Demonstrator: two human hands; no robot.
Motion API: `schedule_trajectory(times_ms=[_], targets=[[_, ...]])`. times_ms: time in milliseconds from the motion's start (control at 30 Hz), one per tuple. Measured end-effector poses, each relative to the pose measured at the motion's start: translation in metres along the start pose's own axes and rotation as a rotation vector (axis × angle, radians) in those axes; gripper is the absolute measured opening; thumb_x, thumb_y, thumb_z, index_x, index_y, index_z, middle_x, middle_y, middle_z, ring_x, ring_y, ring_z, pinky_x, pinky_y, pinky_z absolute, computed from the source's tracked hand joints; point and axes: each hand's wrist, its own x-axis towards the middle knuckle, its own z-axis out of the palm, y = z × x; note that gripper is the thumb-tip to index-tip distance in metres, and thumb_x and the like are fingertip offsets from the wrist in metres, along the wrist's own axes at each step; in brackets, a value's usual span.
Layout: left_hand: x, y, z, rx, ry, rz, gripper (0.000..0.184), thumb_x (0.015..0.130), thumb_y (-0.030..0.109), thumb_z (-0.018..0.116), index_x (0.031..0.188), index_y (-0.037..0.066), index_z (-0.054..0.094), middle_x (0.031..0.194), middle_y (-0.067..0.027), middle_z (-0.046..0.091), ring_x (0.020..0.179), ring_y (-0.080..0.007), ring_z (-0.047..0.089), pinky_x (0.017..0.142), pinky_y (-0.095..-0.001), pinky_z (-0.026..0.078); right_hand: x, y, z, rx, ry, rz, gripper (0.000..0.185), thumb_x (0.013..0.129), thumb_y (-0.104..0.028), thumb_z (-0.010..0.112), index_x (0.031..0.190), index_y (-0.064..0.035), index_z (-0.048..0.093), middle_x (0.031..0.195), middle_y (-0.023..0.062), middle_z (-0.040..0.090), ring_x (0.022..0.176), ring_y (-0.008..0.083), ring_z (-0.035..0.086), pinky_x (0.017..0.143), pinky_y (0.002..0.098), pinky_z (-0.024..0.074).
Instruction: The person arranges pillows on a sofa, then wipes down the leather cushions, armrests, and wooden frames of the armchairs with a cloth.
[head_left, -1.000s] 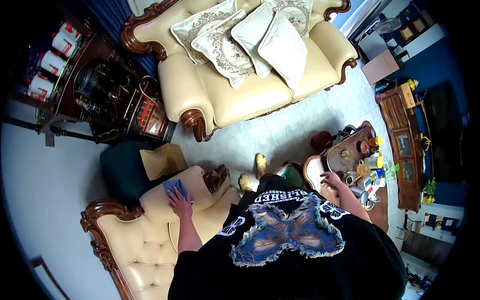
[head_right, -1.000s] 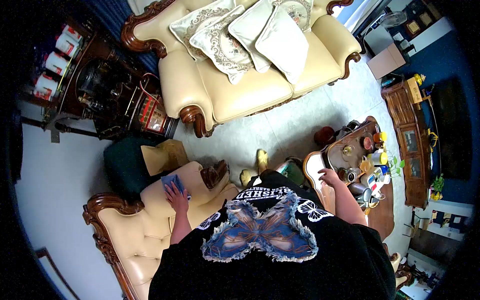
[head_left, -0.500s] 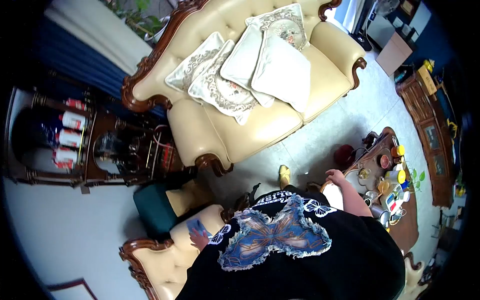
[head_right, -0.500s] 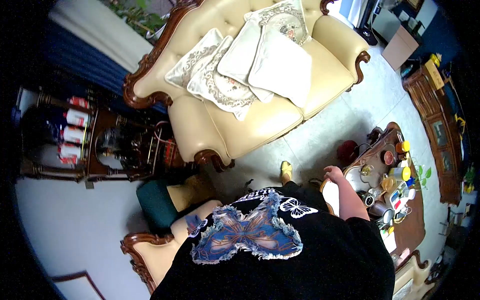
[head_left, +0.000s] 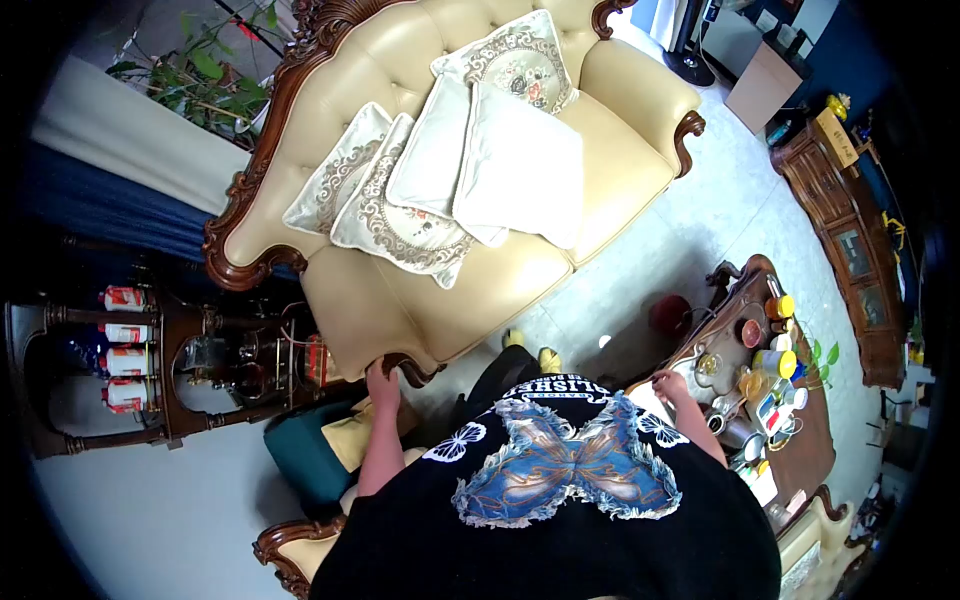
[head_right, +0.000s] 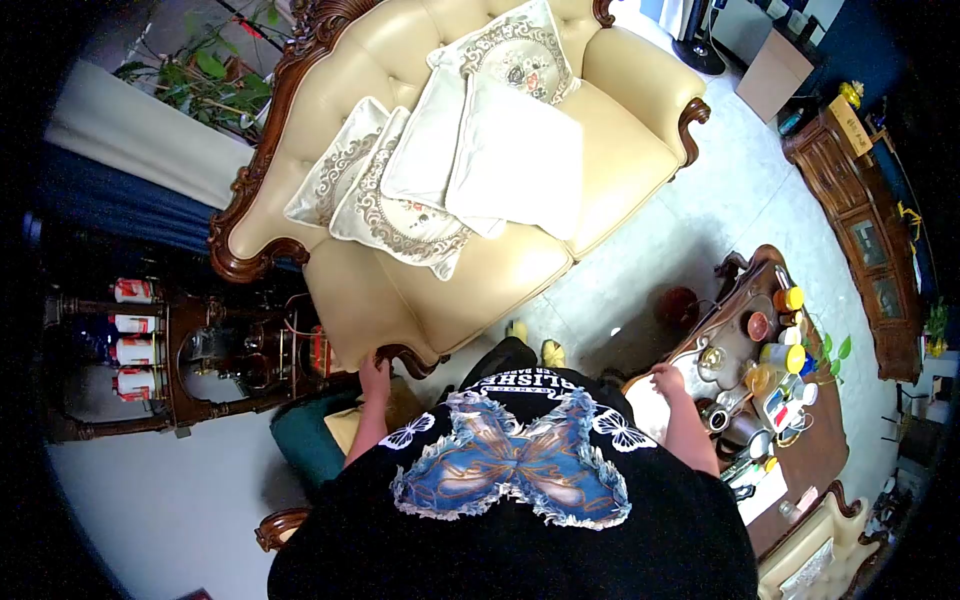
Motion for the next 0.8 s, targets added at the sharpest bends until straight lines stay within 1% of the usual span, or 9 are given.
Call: schedule_trajectory(times_ms=[100,167,300,400,433,533,567,700,800], targets=[[0.056,0.053,0.022,-0.126,-0.136,0.049,0.037,0.092,0.02,0.06,0.125,0.006,0.059,0.121,-0.0196,0.062,0.113,-0.0374,0.057,0.097,-0.0439,0.045,-0.031,0.008,0.003,-0.014,0.017,0.107,0.031,0.088,-0.005,0.053,0.118,-0.0061,0.062,0.088,0.0116,0.072,0.061,0.0177,0.067,0.048,0.0282,0.0515],[0.102,0.076,0.059,-0.288,-0.093,0.213,0.034,0.092,0.023,0.06,0.12,0.005,0.062,0.115,-0.0187,0.065,0.105,-0.0358,0.061,0.091,-0.0424,0.049,-0.059,-0.01,0.004,-0.178,0.044,0.015,0.033,0.088,-0.006,0.054,0.12,-0.0077,0.062,0.088,0.0115,0.072,0.061,0.0174,0.067,0.048,0.0277,0.0519],[0.166,0.176,0.091,-0.284,-0.186,0.236,0.036,0.09,0.027,0.061,0.118,0.004,0.063,0.108,-0.0218,0.066,0.098,-0.0365,0.064,0.086,-0.0414,0.05,-0.015,0.036,0.007,0.136,0.065,0.04,0.039,0.088,-0.003,0.052,0.126,-0.0066,0.059,0.093,0.0114,0.072,0.063,0.0166,0.066,0.052,0.0289,0.053],[0.196,0.22,0.132,-0.244,-0.223,0.224,0.04,0.09,0.03,0.062,0.119,0.003,0.062,0.109,-0.0252,0.065,0.102,-0.0389,0.063,0.088,-0.0436,0.049,0.011,0.054,-0.005,0.037,0.098,-0.175,0.04,0.083,-0.003,0.064,0.122,0.0007,0.061,0.095,0.0124,0.071,0.07,0.0171,0.067,0.065,0.0298,0.0536],[0.2,0.232,0.141,-0.254,-0.228,0.221,0.04,0.09,0.03,0.062,0.119,0.003,0.062,0.109,-0.0252,0.065,0.102,-0.0389,0.063,0.088,-0.0436,0.049,0.007,0.045,-0.009,-0.106,0.124,-0.284,0.04,0.082,-0.003,0.066,0.122,0.0011,0.062,0.094,0.0129,0.071,0.071,0.0164,0.066,0.067,0.029,0.0532],[0.206,0.249,0.177,-0.237,-0.341,0.114,0.056,0.089,0.039,0.065,0.12,-0.006,0.056,0.117,-0.0281,0.062,0.112,-0.0432,0.058,0.095,-0.0461,0.046,-0.036,-0.026,-0.03,0.041,-0.005,-0.198,0.042,0.082,-0.002,0.065,0.123,-0.0005,0.061,0.088,0.0102,0.071,0.065,0.0139,0.065,0.061,0.0274,0.0529],[0.204,0.242,0.196,-0.243,-0.348,0.108,0.056,0.089,0.039,0.065,0.12,-0.006,0.056,0.117,-0.0281,0.062,0.112,-0.0432,0.058,0.095,-0.0461,0.046,-0.074,-0.073,-0.027,-0.008,0.096,-0.063,0.042,0.083,-0.002,0.063,0.125,-0.0022,0.06,0.086,0.0094,0.07,0.062,0.0124,0.064,0.055,0.0262,0.0515],[0.163,0.268,0.211,-0.341,-0.386,-0.023,0.052,0.09,0.037,0.065,0.119,-0.006,0.057,0.117,-0.0276,0.062,0.11,-0.0421,0.059,0.095,-0.0454,0.046,-0.066,-0.112,-0.043,0.087,0.072,-0.137,0.038,0.085,-0.004,0.061,0.123,-0.0043,0.06,0.085,0.0088,0.069,0.059,0.0115,0.061,0.051,0.0245,0.0493],[0.138,0.299,0.228,-0.488,-0.422,0.253,0.04,0.092,0.032,0.063,0.113,-0.001,0.059,0.104,-0.0271,0.065,0.098,-0.0435,0.062,0.085,-0.0477,0.048,-0.059,-0.171,-0.036,0.039,-0.015,-0.253,0.036,0.088,-0.003,0.058,0.124,-0.0043,0.058,0.087,0.0083,0.068,0.06,0.0119,0.059,0.051,0.0242,0.047]])
